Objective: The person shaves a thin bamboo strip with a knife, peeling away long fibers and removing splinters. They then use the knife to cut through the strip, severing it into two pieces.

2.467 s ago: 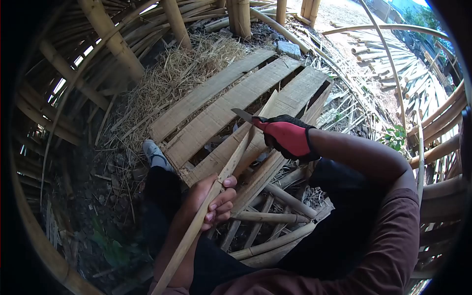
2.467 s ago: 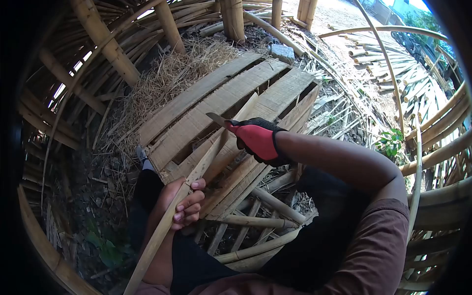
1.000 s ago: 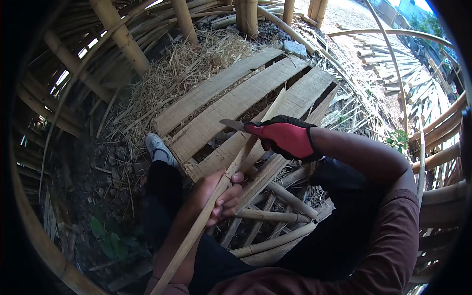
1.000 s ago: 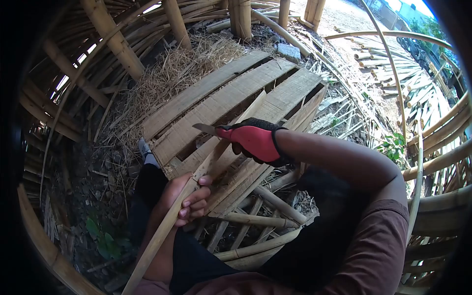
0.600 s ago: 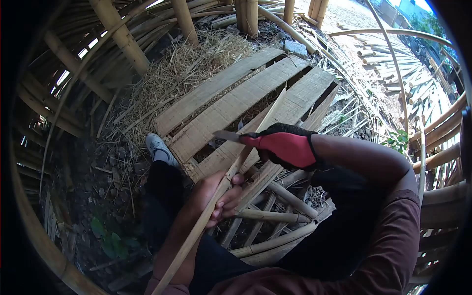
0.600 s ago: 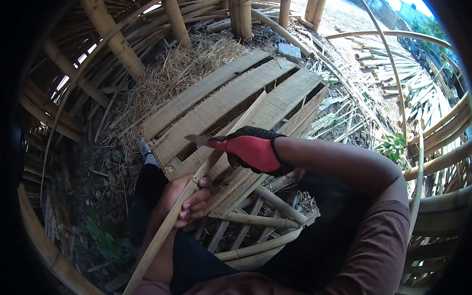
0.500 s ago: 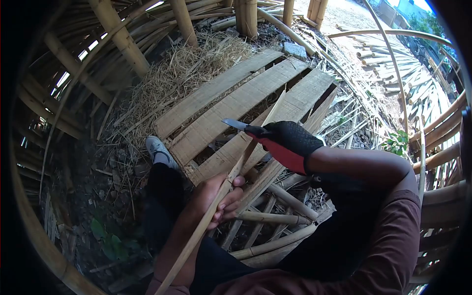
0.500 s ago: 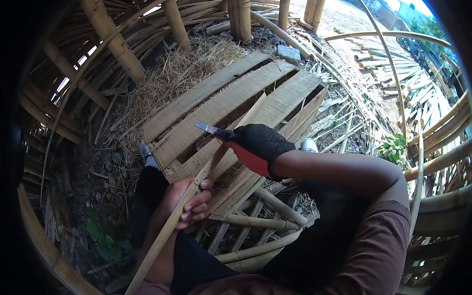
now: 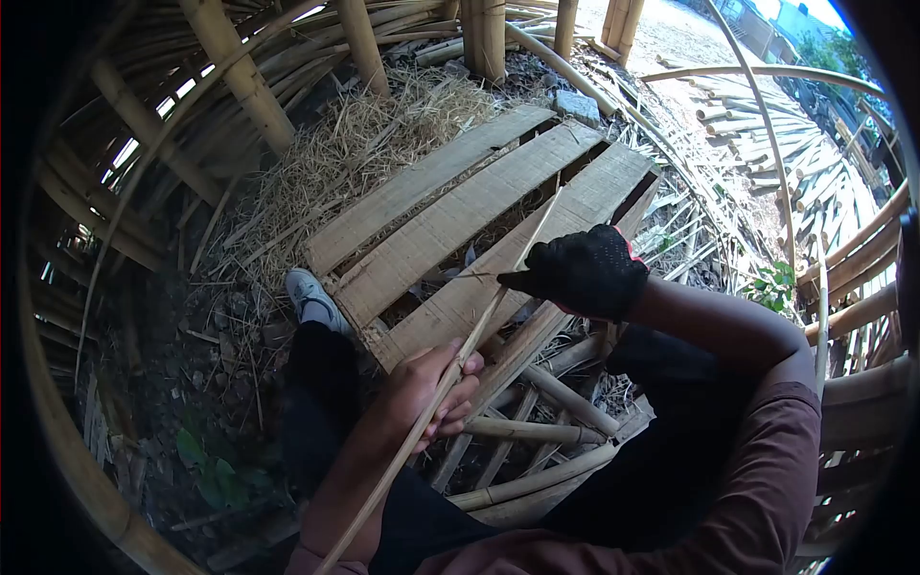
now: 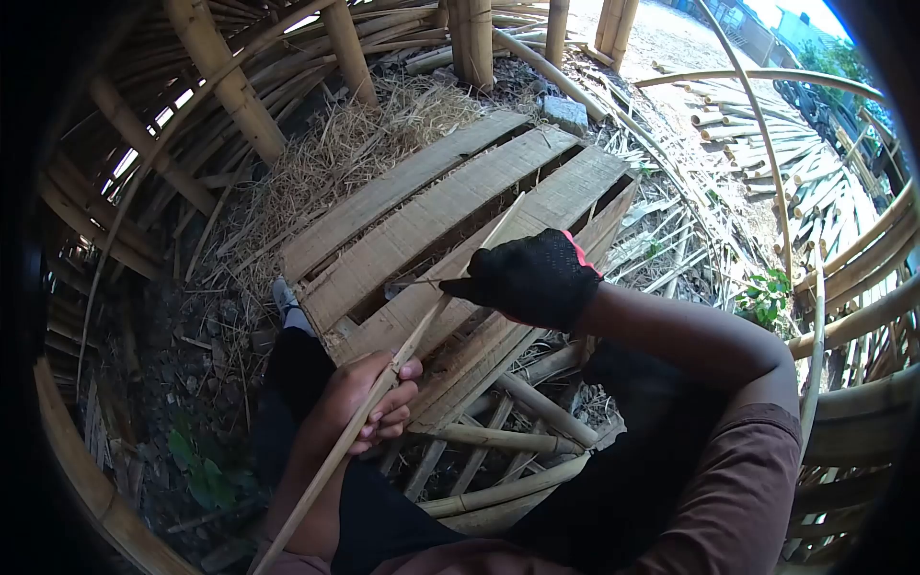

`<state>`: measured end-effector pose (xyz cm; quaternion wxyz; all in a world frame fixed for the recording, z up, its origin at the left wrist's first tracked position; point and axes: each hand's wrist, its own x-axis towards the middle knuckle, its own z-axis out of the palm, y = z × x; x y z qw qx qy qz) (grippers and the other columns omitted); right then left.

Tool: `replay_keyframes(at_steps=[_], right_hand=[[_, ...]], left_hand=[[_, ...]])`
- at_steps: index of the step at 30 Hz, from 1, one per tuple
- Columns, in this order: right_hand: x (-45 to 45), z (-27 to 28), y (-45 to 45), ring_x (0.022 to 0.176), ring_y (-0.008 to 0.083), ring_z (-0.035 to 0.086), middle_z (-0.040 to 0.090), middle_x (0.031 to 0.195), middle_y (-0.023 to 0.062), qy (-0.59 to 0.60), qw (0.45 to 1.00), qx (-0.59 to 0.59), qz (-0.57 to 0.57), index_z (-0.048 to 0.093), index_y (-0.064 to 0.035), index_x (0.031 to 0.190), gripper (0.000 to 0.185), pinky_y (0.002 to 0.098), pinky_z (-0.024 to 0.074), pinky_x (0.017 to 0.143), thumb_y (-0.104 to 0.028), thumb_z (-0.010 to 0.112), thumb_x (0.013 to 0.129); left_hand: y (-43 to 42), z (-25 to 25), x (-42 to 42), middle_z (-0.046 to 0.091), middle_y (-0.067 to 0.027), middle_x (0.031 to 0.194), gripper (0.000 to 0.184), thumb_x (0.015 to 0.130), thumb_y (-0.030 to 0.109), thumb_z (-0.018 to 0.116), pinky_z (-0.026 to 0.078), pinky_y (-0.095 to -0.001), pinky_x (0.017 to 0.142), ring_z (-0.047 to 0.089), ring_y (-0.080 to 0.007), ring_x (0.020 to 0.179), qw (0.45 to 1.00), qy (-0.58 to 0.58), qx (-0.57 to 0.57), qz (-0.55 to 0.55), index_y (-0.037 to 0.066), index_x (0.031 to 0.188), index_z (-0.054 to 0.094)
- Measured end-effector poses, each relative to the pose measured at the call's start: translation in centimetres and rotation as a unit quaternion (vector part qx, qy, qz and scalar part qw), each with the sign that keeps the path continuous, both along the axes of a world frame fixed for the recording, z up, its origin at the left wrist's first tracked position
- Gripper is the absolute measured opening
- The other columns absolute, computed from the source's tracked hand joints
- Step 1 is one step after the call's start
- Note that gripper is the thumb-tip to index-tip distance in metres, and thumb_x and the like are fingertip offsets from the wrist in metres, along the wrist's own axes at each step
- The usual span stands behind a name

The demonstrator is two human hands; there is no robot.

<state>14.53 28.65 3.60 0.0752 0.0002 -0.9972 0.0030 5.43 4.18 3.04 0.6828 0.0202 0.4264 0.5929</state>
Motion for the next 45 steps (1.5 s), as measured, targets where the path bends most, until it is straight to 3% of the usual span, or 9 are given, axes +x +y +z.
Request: replay_keyframes(at_steps=[3, 8, 12, 15, 19, 22, 34, 39, 45], right_hand=[[-1.1, -2.6, 3.3, 0.057, 0.0281, 0.065, 0.061, 0.061, 0.0084, 0.058, 0.995, 0.037, 0.075, 0.067, -0.0146, 0.081, 0.042, 0.0391, 0.0516, 0.051, -0.052, 0.051, 0.092], [0.0, -0.5, 1.8, 0.063, 0.0218, 0.064, 0.062, 0.077, 0.0017, -0.116, 0.989, 0.088, -0.001, 0.063, -0.0294, 0.116, 0.027, 0.0353, 0.0508, 0.048, -0.030, 0.054, 0.091], [-0.3, -2.6, 5.3, 0.054, 0.0269, 0.063, 0.061, 0.062, 0.0065, 0.045, 0.987, 0.142, 0.056, 0.066, -0.0147, 0.080, 0.042, 0.0389, 0.0502, 0.049, -0.052, 0.050, 0.093], [0.4, -1.7, 3.9, 0.054, 0.0231, 0.062, 0.059, 0.068, 0.0035, -0.017, 0.997, 0.055, 0.049, 0.068, -0.0262, 0.101, 0.019, 0.0350, 0.0502, 0.048, -0.035, 0.053, 0.093], [-0.1, -2.0, 6.6, 0.056, 0.0229, 0.063, 0.059, 0.067, 0.0021, 0.065, 0.984, 0.157, 0.063, 0.069, -0.0265, 0.100, 0.018, 0.0348, 0.0497, 0.048, -0.035, 0.055, 0.092], [0.4, -0.9, 5.3, 0.063, 0.0206, 0.065, 0.063, 0.077, 0.0005, -0.058, 0.994, 0.087, 0.023, 0.064, -0.0337, 0.116, 0.027, 0.0327, 0.0513, 0.051, -0.029, 0.052, 0.092], [-1.5, -3.7, 14.2, 0.051, 0.0252, 0.061, 0.060, 0.060, 0.0049, 0.067, 0.977, 0.199, 0.017, 0.066, -0.0161, 0.076, 0.037, 0.0368, 0.0466, 0.045, -0.048, 0.055, 0.091], [-1.0, -3.4, 11.1, 0.054, 0.0242, 0.063, 0.063, 0.066, 0.0075, 0.009, 0.991, 0.120, 0.058, 0.066, -0.0164, 0.081, 0.038, 0.0377, 0.0470, 0.046, -0.047, 0.049, 0.094], [-0.6, -2.5, 13.8, 0.061, 0.0272, 0.065, 0.063, 0.065, 0.0067, -0.070, 0.980, 0.152, -0.104, 0.068, -0.0171, 0.089, 0.037, 0.0401, 0.0501, 0.053, -0.045, 0.045, 0.096]], left_hand=[[-0.1, -0.1, -0.2, 0.035, 0.0035, 0.046, 0.027, 0.104, 0.027, 0.028, 0.023, -0.0167, 0.028, 0.028, -0.0048, 0.029, 1.000, -0.018, 0.009, 0.017, 0.010, 0.089, 0.042], [0.1, 0.4, 0.2, 0.035, 0.0037, 0.046, 0.033, 0.105, 0.034, 0.029, 0.026, -0.0168, 0.029, 0.030, -0.0055, 0.029, 0.999, 0.048, -0.015, -0.002, 0.010, 0.087, 0.042], [-0.1, 0.3, 0.1, 0.035, 0.0039, 0.047, 0.034, 0.104, 0.036, 0.031, 0.026, -0.0170, 0.030, 0.029, -0.0051, 0.029, 0.999, 0.040, 0.002, 0.011, 0.009, 0.087, 0.043], [0.3, 0.6, 0.6, 0.035, 0.0037, 0.046, 0.034, 0.104, 0.036, 0.032, 0.025, -0.0176, 0.030, 0.028, -0.0050, 0.030, 0.994, 0.100, -0.033, -0.006, 0.009, 0.087, 0.044], [0.3, 0.7, 0.2, 0.034, 0.0032, 0.046, 0.035, 0.104, 0.036, 0.032, 0.024, -0.0181, 0.030, 0.027, -0.0052, 0.029, 0.997, 0.068, -0.023, 0.003, 0.008, 0.086, 0.044], [0.3, 0.6, 0.4, 0.034, 0.0027, 0.045, 0.036, 0.104, 0.036, 0.029, 0.025, -0.0180, 0.029, 0.027, -0.0059, 0.028, 0.996, 0.085, -0.029, -0.008, 0.008, 0.087, 0.044], [0.5, 1.2, 0.4, 0.034, 0.0034, 0.045, 0.036, 0.104, 0.035, 0.030, 0.025, -0.0184, 0.029, 0.026, -0.0056, 0.029, 0.996, 0.082, -0.035, -0.002, 0.008, 0.085, 0.043], [0.2, 0.5, 0.1, 0.035, 0.0024, 0.045, 0.036, 0.104, 0.035, 0.027, 0.024, -0.0189, 0.028, 0.028, -0.0068, 0.028, 0.997, 0.073, -0.023, -0.017, 0.008, 0.086, 0.044], [0.0, 0.7, -0.1, 0.035, 0.0024, 0.045, 0.036, 0.105, 0.035, 0.027, 0.024, -0.0182, 0.027, 0.029, -0.0065, 0.028, 1.000, 0.027, -0.005, 0.003, 0.008, 0.087, 0.043]])
